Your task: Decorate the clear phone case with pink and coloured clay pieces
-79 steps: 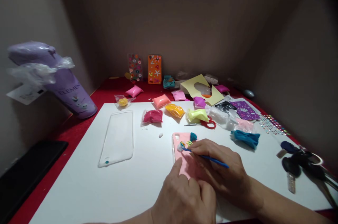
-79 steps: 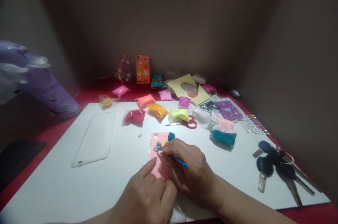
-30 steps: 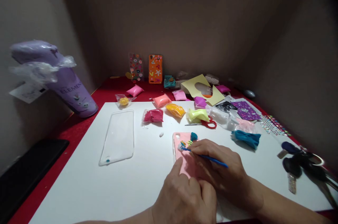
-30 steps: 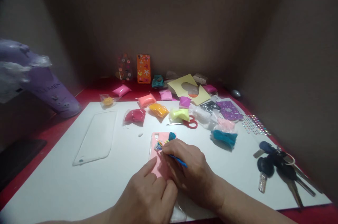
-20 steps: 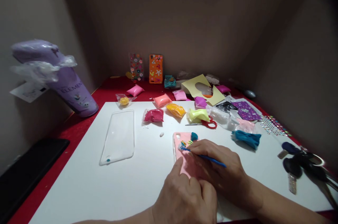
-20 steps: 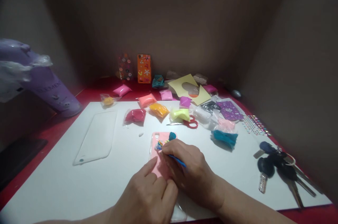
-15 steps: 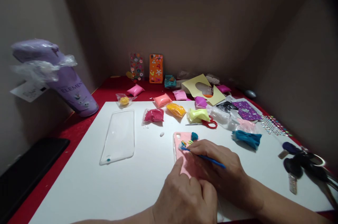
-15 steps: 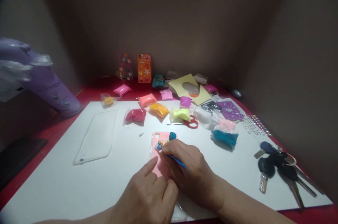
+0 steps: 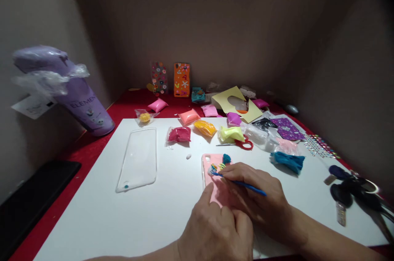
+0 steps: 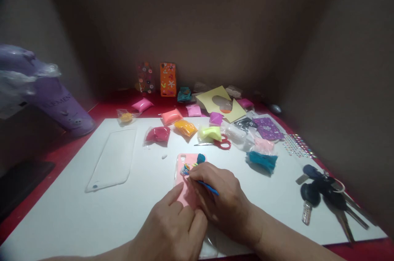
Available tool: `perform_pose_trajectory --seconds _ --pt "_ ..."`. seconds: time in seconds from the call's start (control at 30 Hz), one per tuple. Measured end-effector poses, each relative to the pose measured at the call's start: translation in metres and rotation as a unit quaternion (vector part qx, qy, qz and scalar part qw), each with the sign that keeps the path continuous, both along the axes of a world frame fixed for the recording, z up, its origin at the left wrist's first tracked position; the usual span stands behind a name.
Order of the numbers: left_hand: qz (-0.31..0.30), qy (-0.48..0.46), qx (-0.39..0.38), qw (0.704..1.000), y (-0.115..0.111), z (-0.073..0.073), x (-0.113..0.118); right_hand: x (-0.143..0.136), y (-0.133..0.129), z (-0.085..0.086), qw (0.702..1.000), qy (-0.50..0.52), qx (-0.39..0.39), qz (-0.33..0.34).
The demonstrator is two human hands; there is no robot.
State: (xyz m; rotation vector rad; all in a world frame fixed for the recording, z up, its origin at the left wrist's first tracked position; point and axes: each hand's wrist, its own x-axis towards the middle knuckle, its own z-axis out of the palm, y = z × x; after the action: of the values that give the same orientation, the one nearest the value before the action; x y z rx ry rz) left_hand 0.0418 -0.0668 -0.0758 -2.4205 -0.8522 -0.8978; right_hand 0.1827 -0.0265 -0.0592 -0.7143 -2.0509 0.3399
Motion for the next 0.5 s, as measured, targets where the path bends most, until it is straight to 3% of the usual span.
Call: perform_pose_trajectory --seconds 0.37,0.5 --pt "-0.002 -0.013 0.008 1.0 0.0003 0.0039 0.0014 0.002 -0.0009 0.0009 1.0 0.02 -0.009 0.006" --pt "-0.001 -0.01 0.019 1.0 0.0012 0.0067 0.0004 0.0047 -0.0002 0.0027 0.996 0.065 -0.058 -0.023"
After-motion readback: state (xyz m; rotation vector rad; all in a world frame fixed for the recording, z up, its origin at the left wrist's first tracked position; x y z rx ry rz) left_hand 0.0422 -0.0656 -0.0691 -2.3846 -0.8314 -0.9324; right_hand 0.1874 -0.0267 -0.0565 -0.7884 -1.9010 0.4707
